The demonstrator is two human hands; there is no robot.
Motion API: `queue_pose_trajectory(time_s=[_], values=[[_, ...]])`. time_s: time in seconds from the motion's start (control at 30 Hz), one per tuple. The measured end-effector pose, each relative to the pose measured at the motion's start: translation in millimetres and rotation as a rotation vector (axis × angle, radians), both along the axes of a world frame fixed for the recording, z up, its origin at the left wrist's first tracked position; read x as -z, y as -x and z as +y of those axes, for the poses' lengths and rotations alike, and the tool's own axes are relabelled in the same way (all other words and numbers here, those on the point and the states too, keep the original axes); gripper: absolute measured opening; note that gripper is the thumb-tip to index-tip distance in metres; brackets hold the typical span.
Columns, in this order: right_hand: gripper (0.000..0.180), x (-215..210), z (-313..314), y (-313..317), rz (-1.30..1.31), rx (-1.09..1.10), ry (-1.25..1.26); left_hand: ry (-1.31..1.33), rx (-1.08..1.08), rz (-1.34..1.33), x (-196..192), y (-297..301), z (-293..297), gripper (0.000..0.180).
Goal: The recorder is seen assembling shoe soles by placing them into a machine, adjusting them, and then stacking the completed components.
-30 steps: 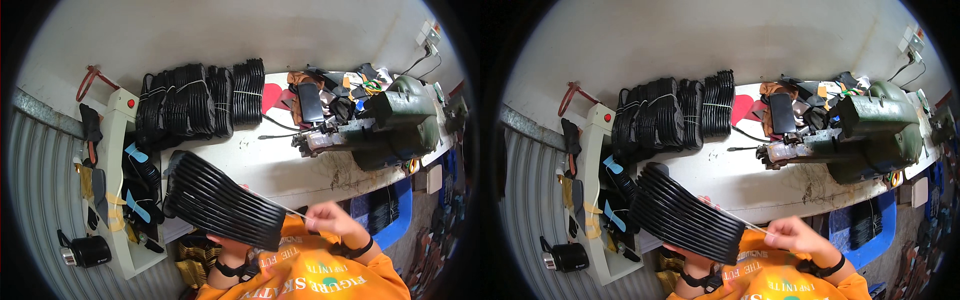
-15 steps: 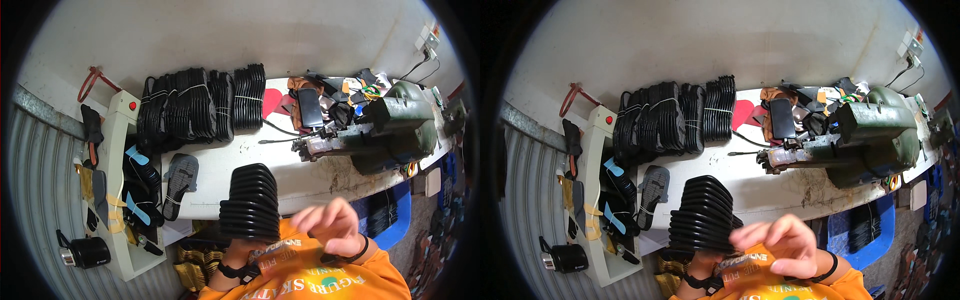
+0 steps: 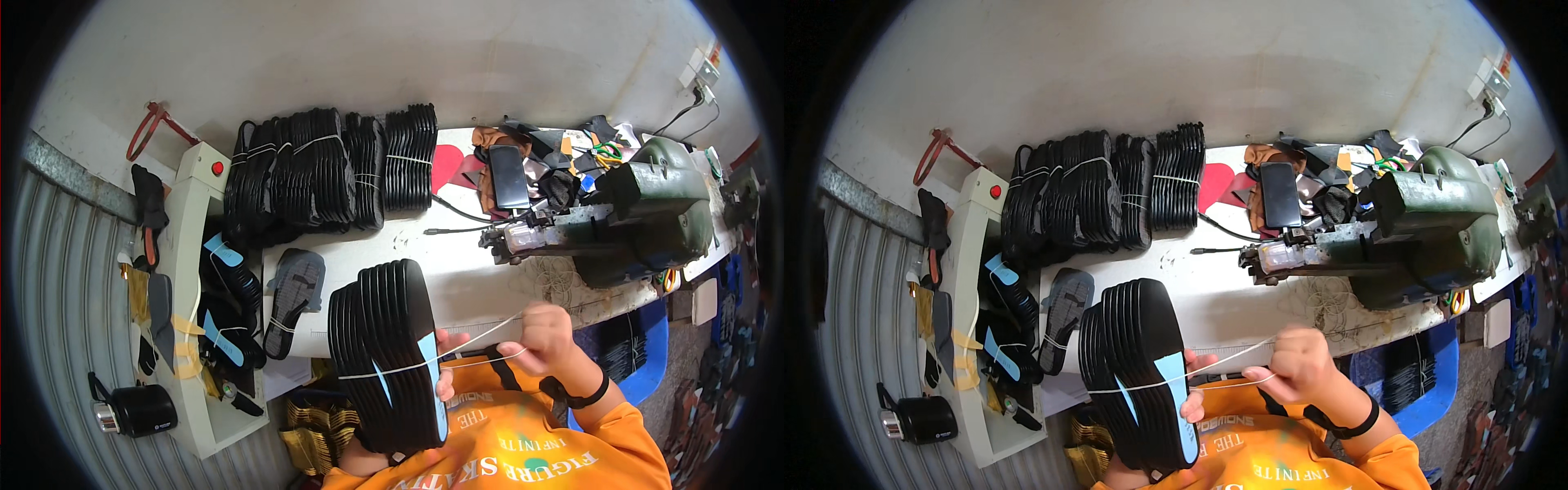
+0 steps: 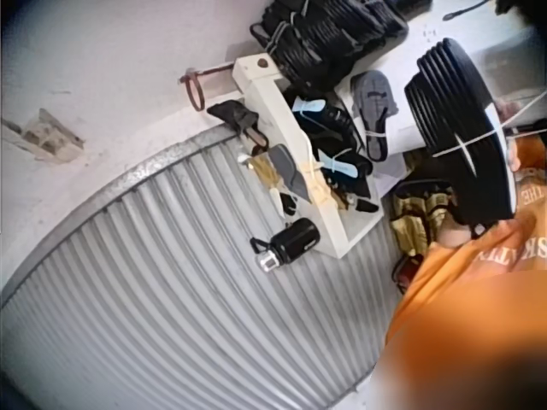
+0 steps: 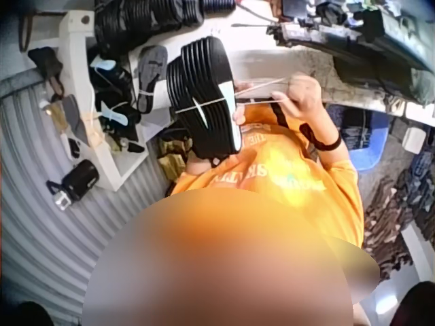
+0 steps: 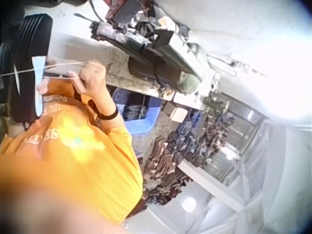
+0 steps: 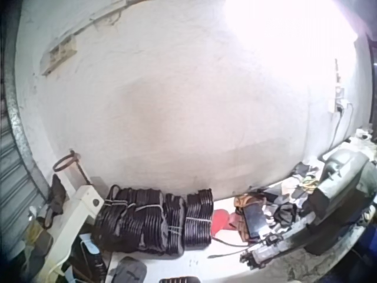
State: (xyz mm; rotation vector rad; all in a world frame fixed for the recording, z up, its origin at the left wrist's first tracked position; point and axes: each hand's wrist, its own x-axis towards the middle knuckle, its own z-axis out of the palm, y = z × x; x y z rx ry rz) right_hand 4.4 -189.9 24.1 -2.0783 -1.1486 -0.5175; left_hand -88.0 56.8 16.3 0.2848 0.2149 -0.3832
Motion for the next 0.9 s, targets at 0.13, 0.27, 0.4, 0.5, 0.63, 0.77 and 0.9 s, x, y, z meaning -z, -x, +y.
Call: queue_pose_trajectory(time_s=[0.13,0.27,0.4,0.5,0.63,0.77,0.9], values=[[0.057,22.5,12.2,16.6,1.291,-0.001,-0.422,0.152,0.058,0.028,3.5,-1.9,7.5,0.066],[0.062,25.2,34.9,5.5,1.749,0.107,-0.755,0.093,0.211,-0.026,-1.0,-9.5,6.5,0.07],[0.056,34.2,29.3,-9.3,1.762,0.187,-0.91,0.227,0.09,-0.092,46.0,-15.8,4.8,0.075],[0.051,38.8,24.5,-0.7,1.737,0.122,-0.778,0.293,-0.191,-0.338,100.7,-14.2,2.8,0.109],[0.039,32.8,35.8,37.9,1.892,-0.112,-0.842,-0.013,-0.377,-0.1,75.5,-2.4,-1.6,0.123],[0.027,13.0,46.0,41.5,1.785,-0.1,-0.842,-0.489,-0.363,-0.137,82.3,0.8,5.6,0.118],[0.043,15.1,45.1,46.4,1.575,-0.077,-0.83,-0.506,-0.487,-0.231,107.9,-1.0,9.1,0.087]])
